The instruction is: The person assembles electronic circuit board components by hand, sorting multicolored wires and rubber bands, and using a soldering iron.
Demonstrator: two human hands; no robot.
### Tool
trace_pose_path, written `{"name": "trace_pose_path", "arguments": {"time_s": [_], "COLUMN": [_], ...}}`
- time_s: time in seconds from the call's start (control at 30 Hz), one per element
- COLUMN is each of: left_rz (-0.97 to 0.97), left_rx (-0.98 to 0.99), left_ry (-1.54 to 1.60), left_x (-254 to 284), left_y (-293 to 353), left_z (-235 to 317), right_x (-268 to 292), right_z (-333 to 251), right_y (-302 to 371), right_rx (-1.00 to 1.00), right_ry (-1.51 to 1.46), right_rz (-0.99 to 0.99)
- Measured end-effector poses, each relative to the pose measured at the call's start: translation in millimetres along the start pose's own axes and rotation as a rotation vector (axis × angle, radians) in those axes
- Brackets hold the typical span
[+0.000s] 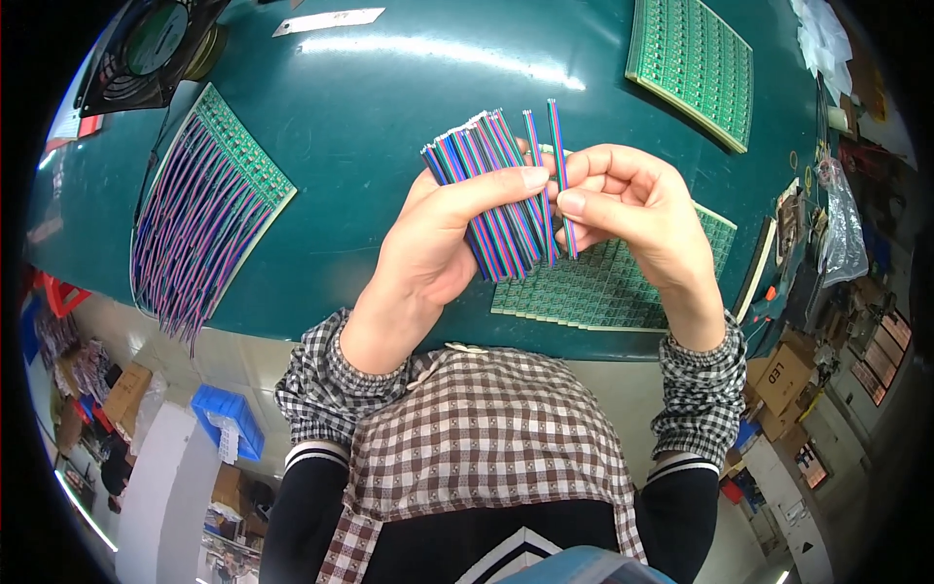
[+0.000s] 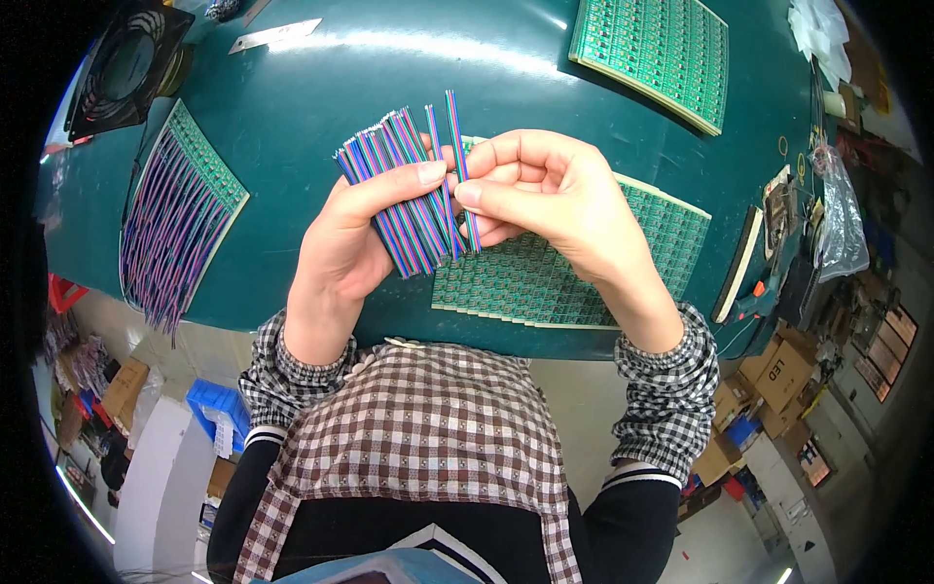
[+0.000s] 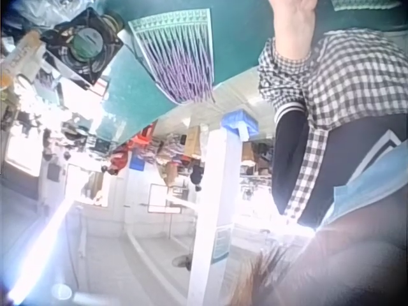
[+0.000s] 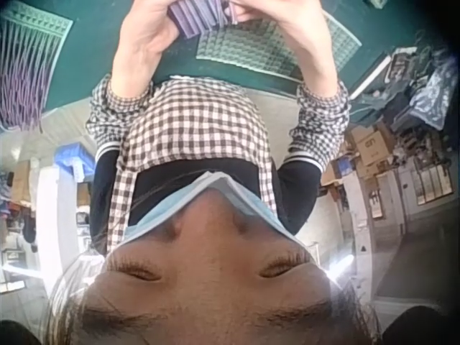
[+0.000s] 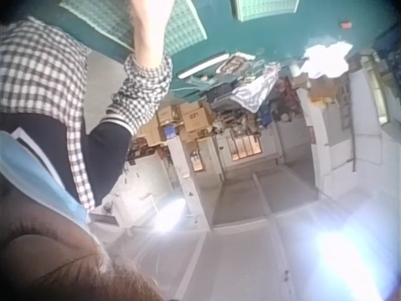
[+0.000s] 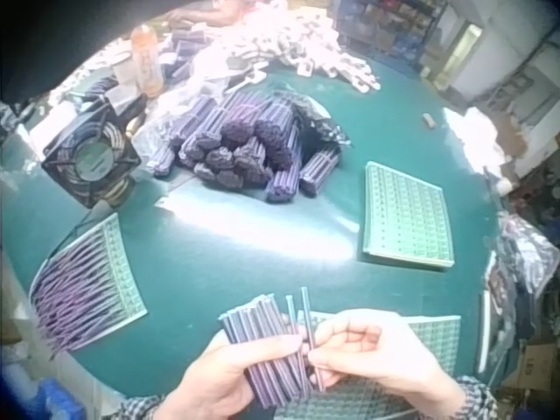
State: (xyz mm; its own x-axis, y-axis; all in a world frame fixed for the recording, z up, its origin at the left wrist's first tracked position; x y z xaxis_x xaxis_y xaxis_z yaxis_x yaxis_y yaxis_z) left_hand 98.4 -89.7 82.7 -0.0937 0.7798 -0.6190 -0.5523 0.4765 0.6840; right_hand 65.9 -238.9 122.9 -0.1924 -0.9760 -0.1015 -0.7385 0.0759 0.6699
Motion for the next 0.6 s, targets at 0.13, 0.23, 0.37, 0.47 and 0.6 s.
{"name": "trace_pose_path", "arguments": {"time_s": [0.13,0.23,0.37,0.47,0.6], "left_rz": [-0.039,0.018,0.010,-0.050,-0.057], "left_rx": [0.006,0.008,-0.047,-0.113,-0.173], "left_ry": [-0.005,0.013,0.005,-0.019,-0.030], "left_x": [3,0,-3,-6,-6], "left_y": [-2,1,3,9,11], "left_z": [-1,2,5,8,9], "right_x": [0,-2,0,2,0], "right_z": [-1,-3,3,8,4], "right_y": [-1,-2,-1,-1,4], "right_rx": [0.003,-0.019,0.012,0.071,0.072], "right_ry": [-0.004,0.000,-0.052,-0.059,-0.034], "right_rz": [-0.004,-0.009,-0.038,-0.058,-0.066]}}
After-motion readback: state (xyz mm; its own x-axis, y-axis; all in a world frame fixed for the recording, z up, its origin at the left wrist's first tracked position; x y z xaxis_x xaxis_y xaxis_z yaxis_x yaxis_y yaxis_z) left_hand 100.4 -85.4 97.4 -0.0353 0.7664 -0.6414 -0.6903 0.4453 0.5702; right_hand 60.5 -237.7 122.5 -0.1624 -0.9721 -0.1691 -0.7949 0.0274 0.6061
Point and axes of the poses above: each hand's wrist, its own y-axis away from the middle knuckle, its own x-axis out of the back of the hand, z = x × y, the point moved 4 cm from there along -y, towards the middle knuckle, and after that the axes turned 10 degrees about z, right-handed, at the moved point
